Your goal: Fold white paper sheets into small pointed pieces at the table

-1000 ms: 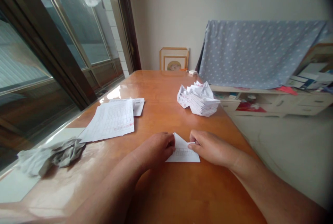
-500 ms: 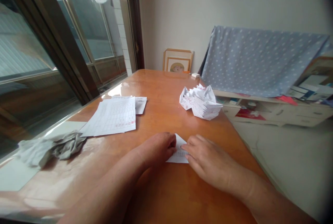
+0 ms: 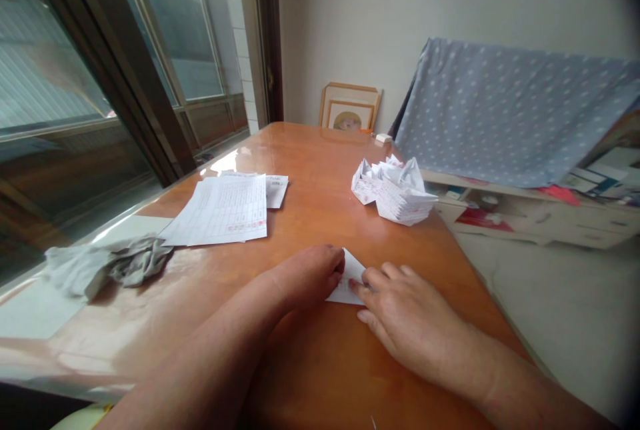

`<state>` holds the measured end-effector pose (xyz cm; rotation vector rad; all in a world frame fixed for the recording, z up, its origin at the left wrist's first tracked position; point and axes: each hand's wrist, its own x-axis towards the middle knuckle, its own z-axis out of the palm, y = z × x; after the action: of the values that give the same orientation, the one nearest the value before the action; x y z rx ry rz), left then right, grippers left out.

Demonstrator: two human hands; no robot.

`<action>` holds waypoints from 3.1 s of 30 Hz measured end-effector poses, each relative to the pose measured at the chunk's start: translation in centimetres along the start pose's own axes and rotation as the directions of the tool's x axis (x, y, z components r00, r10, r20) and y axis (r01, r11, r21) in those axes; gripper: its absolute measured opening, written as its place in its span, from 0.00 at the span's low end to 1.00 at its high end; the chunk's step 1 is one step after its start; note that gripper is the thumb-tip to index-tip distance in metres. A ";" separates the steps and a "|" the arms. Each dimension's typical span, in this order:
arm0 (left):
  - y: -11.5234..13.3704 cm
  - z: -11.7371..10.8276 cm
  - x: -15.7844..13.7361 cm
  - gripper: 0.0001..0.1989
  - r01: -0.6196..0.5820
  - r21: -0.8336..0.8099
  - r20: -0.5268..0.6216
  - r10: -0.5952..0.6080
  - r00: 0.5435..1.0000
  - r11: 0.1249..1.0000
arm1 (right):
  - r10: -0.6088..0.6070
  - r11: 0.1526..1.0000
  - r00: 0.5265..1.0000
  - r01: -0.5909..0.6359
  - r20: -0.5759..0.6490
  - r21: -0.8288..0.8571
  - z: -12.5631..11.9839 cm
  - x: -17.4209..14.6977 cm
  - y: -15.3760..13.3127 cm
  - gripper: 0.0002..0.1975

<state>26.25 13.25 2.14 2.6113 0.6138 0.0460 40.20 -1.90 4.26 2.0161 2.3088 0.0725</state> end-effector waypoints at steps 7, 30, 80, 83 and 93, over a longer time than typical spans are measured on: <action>0.0 -0.2 0.0 0.05 0.000 -0.001 0.013 0.000 1.000 1.000 | 0.006 1.000 0.999 -0.005 0.053 -0.027 -1.1 -1.3 2.0 0.08; 0.4 0.6 0.2 0.09 0.041 -0.003 -0.054 -0.041 0.998 0.999 | 0.062 0.901 0.997 -0.039 -0.038 0.432 0.8 1.8 3.3 0.05; -3.9 -3.9 -2.5 0.21 0.348 -0.008 0.047 -0.347 0.937 0.937 | 0.069 0.795 0.996 -0.085 0.050 0.600 3.1 2.5 4.2 0.04; -3.6 -4.1 -2.5 0.15 0.350 0.018 0.027 -0.351 0.936 0.936 | 0.069 0.789 0.996 -0.085 0.049 0.608 3.1 2.5 4.2 0.04; -3.1 -3.6 -2.1 0.16 0.346 -0.028 0.100 -0.342 0.934 0.938 | 0.082 0.783 0.995 -0.099 0.055 0.615 2.8 2.4 4.1 0.04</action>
<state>22.58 16.32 4.14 2.4091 1.0136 -0.1697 44.14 0.97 1.77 2.3653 2.4257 -0.8118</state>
